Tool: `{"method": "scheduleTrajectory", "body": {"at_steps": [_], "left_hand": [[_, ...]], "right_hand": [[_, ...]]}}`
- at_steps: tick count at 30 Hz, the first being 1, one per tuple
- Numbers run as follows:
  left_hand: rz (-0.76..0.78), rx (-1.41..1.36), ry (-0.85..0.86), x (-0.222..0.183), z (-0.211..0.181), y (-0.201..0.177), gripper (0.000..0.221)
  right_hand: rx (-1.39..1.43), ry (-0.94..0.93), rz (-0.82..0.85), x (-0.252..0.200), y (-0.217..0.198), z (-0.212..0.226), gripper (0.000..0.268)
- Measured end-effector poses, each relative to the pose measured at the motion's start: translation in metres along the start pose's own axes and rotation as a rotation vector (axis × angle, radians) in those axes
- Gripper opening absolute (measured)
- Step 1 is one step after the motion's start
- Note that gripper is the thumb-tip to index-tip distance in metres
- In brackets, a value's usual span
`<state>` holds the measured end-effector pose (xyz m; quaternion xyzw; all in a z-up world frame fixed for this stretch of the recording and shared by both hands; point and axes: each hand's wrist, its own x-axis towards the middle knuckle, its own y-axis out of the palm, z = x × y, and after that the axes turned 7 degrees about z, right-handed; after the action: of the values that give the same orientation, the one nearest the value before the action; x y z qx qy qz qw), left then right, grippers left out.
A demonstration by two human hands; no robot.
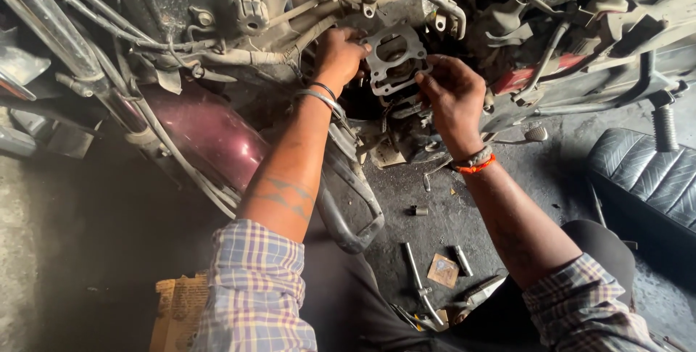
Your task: The person sits on the floor beside a motorcycle and fits a metal gasket onto the engine's cylinder studs, then aligns and seats the cylinder head over the gasket and works on fastening it in place by hand.
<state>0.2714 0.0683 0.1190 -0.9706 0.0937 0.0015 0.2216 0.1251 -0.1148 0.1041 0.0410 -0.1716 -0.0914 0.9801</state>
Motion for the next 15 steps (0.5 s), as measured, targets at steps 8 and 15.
{"method": "scheduleTrajectory", "body": {"at_steps": [8, 15], "left_hand": [[0.086, -0.086, -0.012, 0.014, 0.021, 0.006, 0.030], [0.029, -0.079, 0.004, 0.001, 0.001, 0.003, 0.023]], "right_hand": [[0.065, -0.005, -0.011, -0.001, -0.001, -0.004, 0.027], [-0.060, 0.026, -0.022, -0.003, -0.002, 0.003, 0.027]]}}
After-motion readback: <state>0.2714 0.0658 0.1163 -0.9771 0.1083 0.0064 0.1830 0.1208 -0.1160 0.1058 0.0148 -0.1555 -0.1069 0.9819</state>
